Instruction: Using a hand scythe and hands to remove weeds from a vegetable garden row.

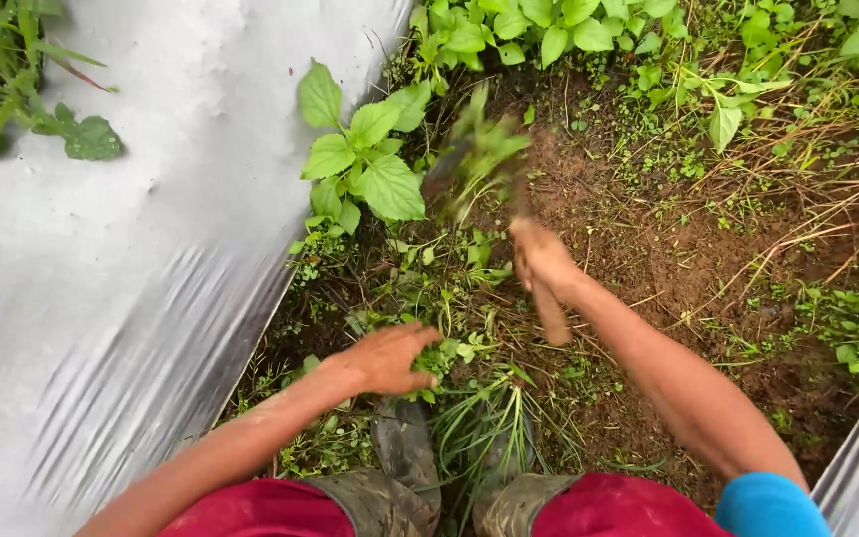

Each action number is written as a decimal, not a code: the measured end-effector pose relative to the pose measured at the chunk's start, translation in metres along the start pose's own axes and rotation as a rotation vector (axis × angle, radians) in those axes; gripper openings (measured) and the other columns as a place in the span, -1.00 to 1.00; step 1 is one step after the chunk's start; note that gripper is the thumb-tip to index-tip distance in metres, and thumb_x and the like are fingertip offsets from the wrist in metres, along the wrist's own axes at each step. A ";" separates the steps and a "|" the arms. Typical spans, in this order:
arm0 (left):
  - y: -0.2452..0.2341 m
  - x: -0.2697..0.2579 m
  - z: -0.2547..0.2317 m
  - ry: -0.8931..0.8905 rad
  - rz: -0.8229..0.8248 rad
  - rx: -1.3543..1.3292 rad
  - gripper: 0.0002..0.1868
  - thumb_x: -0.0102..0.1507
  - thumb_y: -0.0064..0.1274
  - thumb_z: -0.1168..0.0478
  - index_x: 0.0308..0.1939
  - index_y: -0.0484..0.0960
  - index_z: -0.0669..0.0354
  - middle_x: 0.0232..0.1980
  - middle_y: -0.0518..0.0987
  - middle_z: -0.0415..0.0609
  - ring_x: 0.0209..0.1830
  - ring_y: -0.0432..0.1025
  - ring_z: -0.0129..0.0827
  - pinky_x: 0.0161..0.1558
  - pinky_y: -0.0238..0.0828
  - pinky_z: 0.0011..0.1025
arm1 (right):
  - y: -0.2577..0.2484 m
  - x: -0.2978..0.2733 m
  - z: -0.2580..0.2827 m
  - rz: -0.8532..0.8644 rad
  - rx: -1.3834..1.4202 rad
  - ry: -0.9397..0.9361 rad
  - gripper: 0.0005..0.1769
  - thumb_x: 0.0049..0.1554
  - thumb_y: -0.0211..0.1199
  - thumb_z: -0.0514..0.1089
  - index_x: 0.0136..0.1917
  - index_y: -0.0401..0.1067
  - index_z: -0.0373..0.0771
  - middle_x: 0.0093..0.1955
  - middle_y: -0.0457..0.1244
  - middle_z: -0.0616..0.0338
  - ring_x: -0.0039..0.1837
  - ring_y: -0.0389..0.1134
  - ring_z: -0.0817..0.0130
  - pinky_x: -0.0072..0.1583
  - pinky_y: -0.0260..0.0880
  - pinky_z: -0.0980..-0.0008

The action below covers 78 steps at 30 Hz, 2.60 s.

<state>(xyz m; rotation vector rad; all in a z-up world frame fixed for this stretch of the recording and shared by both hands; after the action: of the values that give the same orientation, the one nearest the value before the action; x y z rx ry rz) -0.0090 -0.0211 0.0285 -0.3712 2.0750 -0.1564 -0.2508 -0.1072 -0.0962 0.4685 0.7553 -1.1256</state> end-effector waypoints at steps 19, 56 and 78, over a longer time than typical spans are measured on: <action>-0.081 0.146 0.116 0.208 -0.973 1.008 -0.92 0.33 0.01 0.20 -0.11 0.55 0.00 -0.14 0.45 -0.16 -0.13 0.46 -0.35 -0.19 0.46 -0.41 | 0.018 0.002 -0.036 -0.085 0.131 -0.125 -0.59 0.42 -0.19 0.08 -0.06 0.19 -0.28 -0.48 0.09 0.15 -0.57 0.18 0.34 -0.52 0.29 0.38; -0.026 0.085 0.129 0.017 -0.652 0.710 -0.67 0.46 -0.25 0.25 0.24 0.48 0.24 -0.20 0.69 0.06 -0.40 0.61 -0.28 -0.30 0.56 -0.30 | 0.024 -0.028 -0.045 -0.224 0.120 -0.075 -0.57 0.39 -0.25 0.08 -0.11 0.20 -0.26 -0.52 0.14 0.15 -0.56 0.24 0.30 -0.48 0.33 0.29; -0.003 0.069 0.027 -0.005 -0.489 -0.148 -0.80 0.44 -0.20 0.26 0.01 0.50 0.26 -0.16 0.59 0.13 -0.18 0.59 -0.09 -0.13 0.56 -0.10 | -0.142 -0.025 -0.054 -1.107 0.868 -0.340 -0.61 0.36 -0.15 0.18 -0.12 0.13 -0.15 -0.44 0.06 0.31 -0.51 0.20 0.41 -0.48 0.37 0.36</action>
<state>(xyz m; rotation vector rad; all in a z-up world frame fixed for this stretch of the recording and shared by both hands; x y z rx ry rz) -0.0177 -0.0459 -0.0412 -0.9664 1.9614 -0.2924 -0.4038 -0.1082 -0.1093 0.5511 0.1242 -2.5275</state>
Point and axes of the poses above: each hand's wrist, its own x-axis towards the middle knuckle, its own y-axis out of the palm, z = x × y, the point moved 1 cm from there along x, towards the middle knuckle
